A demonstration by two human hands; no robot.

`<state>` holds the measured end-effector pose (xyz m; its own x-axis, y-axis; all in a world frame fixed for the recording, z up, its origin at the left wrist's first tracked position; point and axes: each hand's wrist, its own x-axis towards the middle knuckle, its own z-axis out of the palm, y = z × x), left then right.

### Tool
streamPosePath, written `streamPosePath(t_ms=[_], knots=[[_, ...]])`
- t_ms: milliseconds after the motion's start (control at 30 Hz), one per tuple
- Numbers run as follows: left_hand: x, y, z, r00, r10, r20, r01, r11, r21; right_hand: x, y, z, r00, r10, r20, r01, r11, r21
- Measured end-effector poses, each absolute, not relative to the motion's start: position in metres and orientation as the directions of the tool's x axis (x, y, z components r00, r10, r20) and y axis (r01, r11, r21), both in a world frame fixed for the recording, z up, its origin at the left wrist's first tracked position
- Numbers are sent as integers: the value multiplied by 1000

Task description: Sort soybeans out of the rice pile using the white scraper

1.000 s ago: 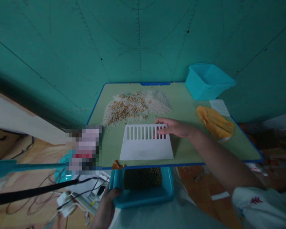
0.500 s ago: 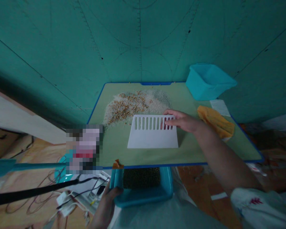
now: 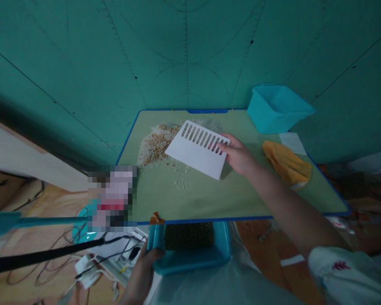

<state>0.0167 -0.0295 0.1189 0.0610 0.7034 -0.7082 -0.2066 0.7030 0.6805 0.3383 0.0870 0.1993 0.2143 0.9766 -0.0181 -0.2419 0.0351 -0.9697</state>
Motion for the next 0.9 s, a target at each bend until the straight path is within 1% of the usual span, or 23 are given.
streamPosePath(t_ms=[133, 233, 367, 567, 800, 900], knots=[[15, -30, 115, 102, 700, -706, -235, 707, 667, 332, 99, 194, 274, 962, 13, -228, 78, -971], [14, -30, 116, 106, 684, -722, -273, 718, 641, 331, 108, 194, 270, 963, 27, -179, 78, -981], [13, -29, 116, 98, 686, -721, -286, 713, 640, 329, 124, 201, 228, 972, 58, -163, 97, -982], [9, -33, 109, 82, 709, -700, -279, 691, 667, 323, 149, 207, 111, 993, 32, -229, 57, -972], [9, -34, 108, 68, 687, -724, -286, 708, 645, 314, 161, 210, 58, 998, 26, -188, 37, -981], [9, -33, 112, 100, 709, -698, -286, 693, 662, 311, 160, 211, 40, 999, 24, -182, 31, -983]])
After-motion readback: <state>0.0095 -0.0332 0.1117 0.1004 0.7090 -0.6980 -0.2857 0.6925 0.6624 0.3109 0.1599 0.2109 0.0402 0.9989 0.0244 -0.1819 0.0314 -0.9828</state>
